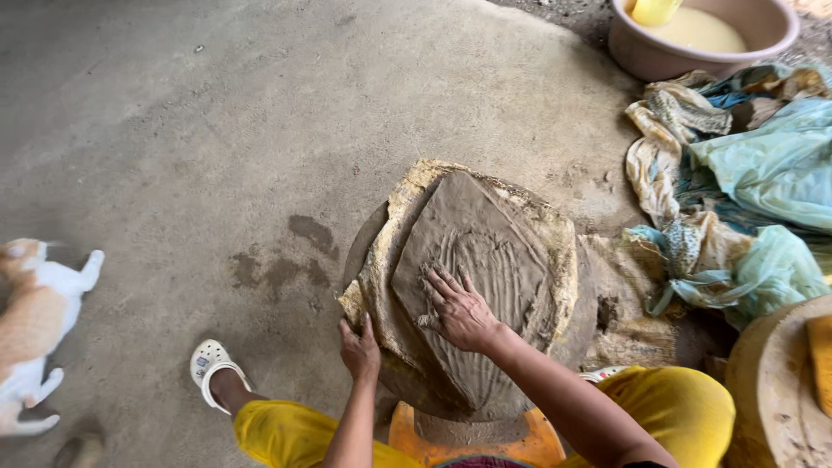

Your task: The person shapes a piece of clay by hand, smoothing the edges and flattening a central mass on a wooden board.

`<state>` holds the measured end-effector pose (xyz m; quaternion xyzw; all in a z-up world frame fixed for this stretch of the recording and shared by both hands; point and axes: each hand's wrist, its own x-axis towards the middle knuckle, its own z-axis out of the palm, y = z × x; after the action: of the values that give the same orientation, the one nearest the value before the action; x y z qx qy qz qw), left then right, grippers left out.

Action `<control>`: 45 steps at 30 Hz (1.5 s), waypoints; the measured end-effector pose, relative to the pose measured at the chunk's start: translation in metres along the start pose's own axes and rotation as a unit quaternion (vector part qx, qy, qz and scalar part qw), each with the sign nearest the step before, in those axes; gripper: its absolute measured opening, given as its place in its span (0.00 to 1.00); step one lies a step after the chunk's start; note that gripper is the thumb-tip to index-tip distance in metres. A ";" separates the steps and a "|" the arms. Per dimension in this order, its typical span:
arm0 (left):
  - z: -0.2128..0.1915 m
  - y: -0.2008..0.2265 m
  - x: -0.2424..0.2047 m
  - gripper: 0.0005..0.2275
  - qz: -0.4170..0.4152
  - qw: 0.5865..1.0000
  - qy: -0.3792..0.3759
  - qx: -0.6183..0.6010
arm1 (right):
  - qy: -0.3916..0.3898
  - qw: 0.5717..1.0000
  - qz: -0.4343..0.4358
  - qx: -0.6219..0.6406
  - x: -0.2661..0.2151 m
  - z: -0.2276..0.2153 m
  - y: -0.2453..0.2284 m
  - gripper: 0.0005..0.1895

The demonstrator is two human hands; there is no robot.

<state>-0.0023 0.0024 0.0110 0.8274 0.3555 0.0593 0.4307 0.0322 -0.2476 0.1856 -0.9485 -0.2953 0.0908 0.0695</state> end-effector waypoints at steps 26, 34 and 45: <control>-0.001 -0.005 0.021 0.39 0.031 0.999 -0.012 0.010 | -0.262 0.954 -0.107 -0.101 -0.047 -0.047 0.017 0.38; -0.009 0.012 0.041 0.40 0.043 0.998 -0.053 0.005 | -0.172 0.975 -0.087 -0.110 0.011 -0.033 0.076 0.40; -0.024 0.044 0.054 0.36 0.027 0.993 -0.115 -0.013 | -0.063 0.985 0.068 -0.148 0.101 -0.015 0.171 0.47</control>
<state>0.0519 0.0367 0.0482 0.8323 0.2802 -0.0203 0.4778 0.2102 -0.3304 0.1557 -0.9586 -0.2438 0.1101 -0.0972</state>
